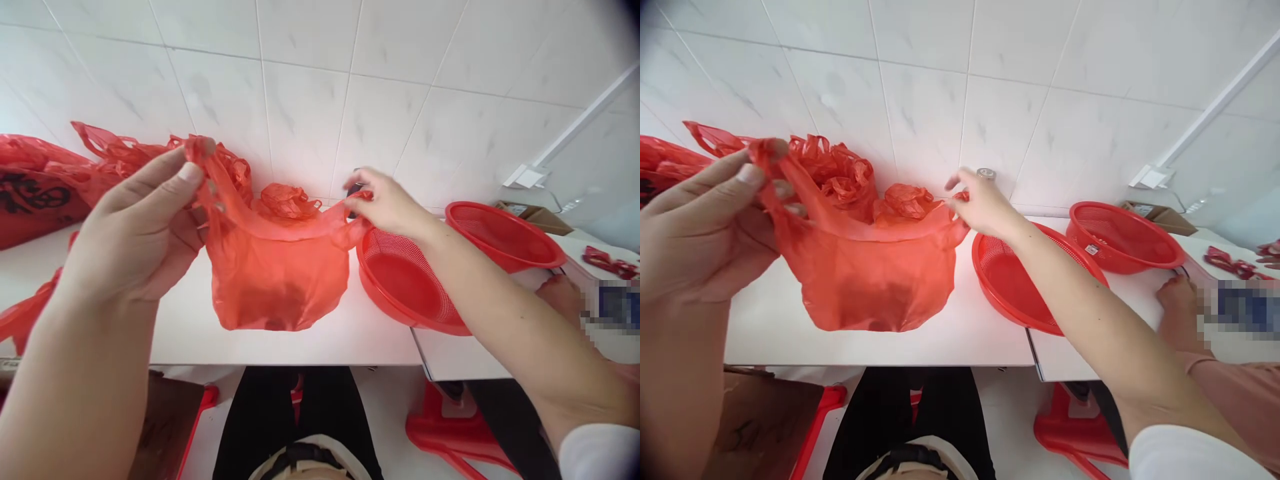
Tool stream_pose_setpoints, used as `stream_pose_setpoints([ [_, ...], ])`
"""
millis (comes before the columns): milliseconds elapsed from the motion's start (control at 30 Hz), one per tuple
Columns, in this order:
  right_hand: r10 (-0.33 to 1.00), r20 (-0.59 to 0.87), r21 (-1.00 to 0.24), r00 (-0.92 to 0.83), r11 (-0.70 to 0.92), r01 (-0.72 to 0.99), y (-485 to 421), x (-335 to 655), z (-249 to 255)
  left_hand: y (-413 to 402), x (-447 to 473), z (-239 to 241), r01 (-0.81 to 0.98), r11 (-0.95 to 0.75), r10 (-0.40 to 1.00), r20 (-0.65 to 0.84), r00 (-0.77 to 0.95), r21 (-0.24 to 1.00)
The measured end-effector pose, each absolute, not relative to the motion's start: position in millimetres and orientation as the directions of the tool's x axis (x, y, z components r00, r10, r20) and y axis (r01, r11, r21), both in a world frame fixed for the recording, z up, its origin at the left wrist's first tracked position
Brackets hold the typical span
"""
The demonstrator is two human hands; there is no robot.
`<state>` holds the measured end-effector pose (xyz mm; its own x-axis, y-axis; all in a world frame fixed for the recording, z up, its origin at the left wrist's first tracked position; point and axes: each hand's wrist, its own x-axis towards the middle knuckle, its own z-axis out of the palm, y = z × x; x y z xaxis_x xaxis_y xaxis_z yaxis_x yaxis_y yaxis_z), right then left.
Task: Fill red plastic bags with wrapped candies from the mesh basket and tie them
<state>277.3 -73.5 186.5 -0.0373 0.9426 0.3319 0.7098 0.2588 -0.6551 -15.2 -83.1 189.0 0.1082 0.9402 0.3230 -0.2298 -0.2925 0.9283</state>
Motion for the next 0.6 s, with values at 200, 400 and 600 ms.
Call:
stream_pose_setpoints([
  [200, 0.942, 0.336, -0.708, -0.01, 0.259, 0.657, -78.8, 279.7, 181.9, -81.1, -28.1, 181.6, -0.25, -0.205, 0.953, 0.251, 0.168, 0.946],
  [400, 0.938, 0.343, -0.666, -0.046, 0.278, 0.692, -87.3, 274.4, 174.3, -87.3, -35.7, 154.1, -0.251, -0.155, 0.976, 0.188, 0.114, 0.955],
  [600, 0.977, 0.092, -0.665, -0.194, 0.205, 0.718, -152.0, 271.2, 149.3, -143.5, -49.9, 90.0, -0.016, 0.122, 0.987, -0.119, 0.107, 0.992],
])
